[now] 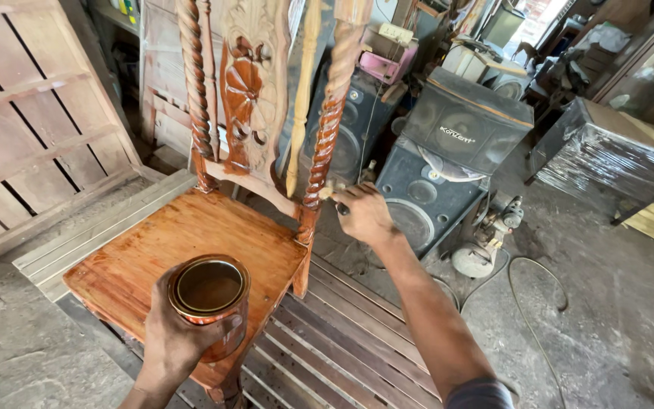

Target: The person applies a liquid finish to a small wooden table and then to a wooden chair with a paintbrush, dipping the brush into a can of finish between strokes.

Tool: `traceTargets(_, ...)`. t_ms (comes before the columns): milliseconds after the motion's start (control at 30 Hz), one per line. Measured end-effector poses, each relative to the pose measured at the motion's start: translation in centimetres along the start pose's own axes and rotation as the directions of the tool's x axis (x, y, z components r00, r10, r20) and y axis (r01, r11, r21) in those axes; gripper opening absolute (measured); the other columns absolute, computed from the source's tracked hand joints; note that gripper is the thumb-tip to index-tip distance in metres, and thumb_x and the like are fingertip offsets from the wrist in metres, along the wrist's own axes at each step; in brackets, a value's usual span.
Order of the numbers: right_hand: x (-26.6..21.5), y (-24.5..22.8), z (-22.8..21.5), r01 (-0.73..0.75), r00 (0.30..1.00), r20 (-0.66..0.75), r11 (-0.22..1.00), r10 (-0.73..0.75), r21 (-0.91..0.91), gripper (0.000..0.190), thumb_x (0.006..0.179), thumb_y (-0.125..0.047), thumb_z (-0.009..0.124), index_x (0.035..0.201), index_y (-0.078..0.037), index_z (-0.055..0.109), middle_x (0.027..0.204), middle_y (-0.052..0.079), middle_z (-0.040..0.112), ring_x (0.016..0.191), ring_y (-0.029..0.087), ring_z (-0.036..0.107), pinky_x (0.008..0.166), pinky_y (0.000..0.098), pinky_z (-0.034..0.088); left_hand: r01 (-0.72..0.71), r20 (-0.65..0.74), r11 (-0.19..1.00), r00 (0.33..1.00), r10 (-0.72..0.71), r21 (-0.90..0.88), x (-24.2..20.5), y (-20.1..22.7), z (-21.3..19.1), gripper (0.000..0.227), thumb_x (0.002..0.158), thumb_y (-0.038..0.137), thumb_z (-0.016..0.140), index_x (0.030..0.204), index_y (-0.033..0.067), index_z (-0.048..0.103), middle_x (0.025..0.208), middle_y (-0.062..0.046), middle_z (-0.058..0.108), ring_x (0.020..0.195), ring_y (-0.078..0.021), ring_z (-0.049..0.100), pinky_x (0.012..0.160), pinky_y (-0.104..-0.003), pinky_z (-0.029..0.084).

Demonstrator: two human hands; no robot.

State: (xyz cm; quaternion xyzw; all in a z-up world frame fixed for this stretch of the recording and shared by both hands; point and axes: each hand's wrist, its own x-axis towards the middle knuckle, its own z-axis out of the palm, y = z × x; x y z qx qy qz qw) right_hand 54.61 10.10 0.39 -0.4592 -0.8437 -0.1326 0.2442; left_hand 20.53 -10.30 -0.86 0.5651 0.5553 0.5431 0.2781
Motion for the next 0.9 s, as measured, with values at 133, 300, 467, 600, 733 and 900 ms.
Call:
traceTargets(133, 4.3, -1.0, -2.5, 0.169, 0.972, -0.177, 0.983, -0.155, 0.065, 0.018, 0.082, -0.006, 0.073, 0.099, -0.013, 0.078, 0.107, 0.007, 0.078, 0.098, 0.024, 0.073, 0.099, 0.0386, 0.054, 0.07, -0.024, 0.992, 0.997, -0.067, 0.105, 0.3, 0.5, 0.3, 0.103, 0.053, 0.022, 0.096, 0.139, 0.0016, 0.044, 0.124, -0.012, 0.068, 0.115, -0.0201, 0.067, 0.098, -0.034, 0.053)
traceTargets(300, 11.1, 1.7, -11.0, 0.153, 0.876, -0.47, 0.987, -0.109, 0.055, 0.021, 0.086, -0.005, 0.078, 0.106, -0.011, 0.077, 0.113, 0.007, 0.077, 0.103, 0.027, 0.074, 0.096, 0.0406, 0.057, 0.037, 0.004, 0.999, 0.999, -0.036, -0.032, 1.1, 1.7, 0.8, 0.103, 0.052, 0.021, 0.095, 0.139, 0.001, 0.043, 0.125, -0.012, 0.068, 0.116, -0.0211, 0.066, 0.098, -0.034, 0.052)
traceTargets(467, 10.3, 0.8, -9.5, 0.184, 0.805, -0.545, 0.973, -0.232, -0.142, 0.046, 0.069, -0.007, 0.081, 0.115, -0.01, 0.075, 0.127, 0.007, 0.071, 0.117, 0.032, 0.066, 0.103, 0.0464, 0.054, -0.013, 0.011, 1.0, 1.0, 0.012, 0.028, 2.3, 3.1, 1.2, 0.101, 0.053, 0.02, 0.096, 0.138, 0.0009, 0.045, 0.125, -0.013, 0.067, 0.116, -0.022, 0.066, 0.1, -0.035, 0.051)
traceTargets(600, 7.2, -1.5, -4.2, 0.227, 0.858, -0.379, 0.917, -0.348, -0.328, 0.058, 0.053, -0.02, 0.084, 0.11, -0.01, 0.075, 0.118, 0.008, 0.075, 0.109, 0.028, 0.071, 0.099, 0.0504, 0.054, -0.112, 0.015, 0.992, 0.993, 0.113, -0.064, 2.0, 3.3, 1.1, 0.099, 0.056, 0.02, 0.091, 0.14, -0.0003, 0.042, 0.127, -0.014, 0.067, 0.118, -0.0223, 0.066, 0.101, -0.036, 0.051)
traceTargets(733, 8.3, -0.9, -3.4, 0.036, 0.655, -0.642, 0.833, 0.398, 0.553, 0.014, 0.093, -0.003, 0.076, 0.106, -0.009, 0.077, 0.102, 0.007, 0.077, 0.092, 0.019, 0.072, 0.086, 0.0313, 0.059, -0.041, 0.007, 0.998, 0.999, 0.041, 0.04, 2.8, 3.8, 1.4, 0.1, 0.057, 0.022, 0.094, 0.14, 0.0009, 0.043, 0.126, -0.013, 0.067, 0.116, -0.0221, 0.067, 0.099, -0.036, 0.052)
traceTargets(900, 10.2, -5.0, -0.1, 0.135, 0.4, -0.563, 0.561, 0.723, 0.816, 0.01, 0.091, 0.004, 0.066, 0.096, -0.003, 0.071, 0.086, 0.009, 0.073, 0.077, 0.016, 0.067, 0.07, 0.03, 0.053, -0.035, -0.014, 0.998, 0.999, 0.036, 0.049, 2.5, 3.5, 1.6, 0.103, 0.055, 0.024, 0.095, 0.139, -0.0006, 0.041, 0.126, -0.014, 0.067, 0.116, -0.0218, 0.066, 0.099, -0.035, 0.052)
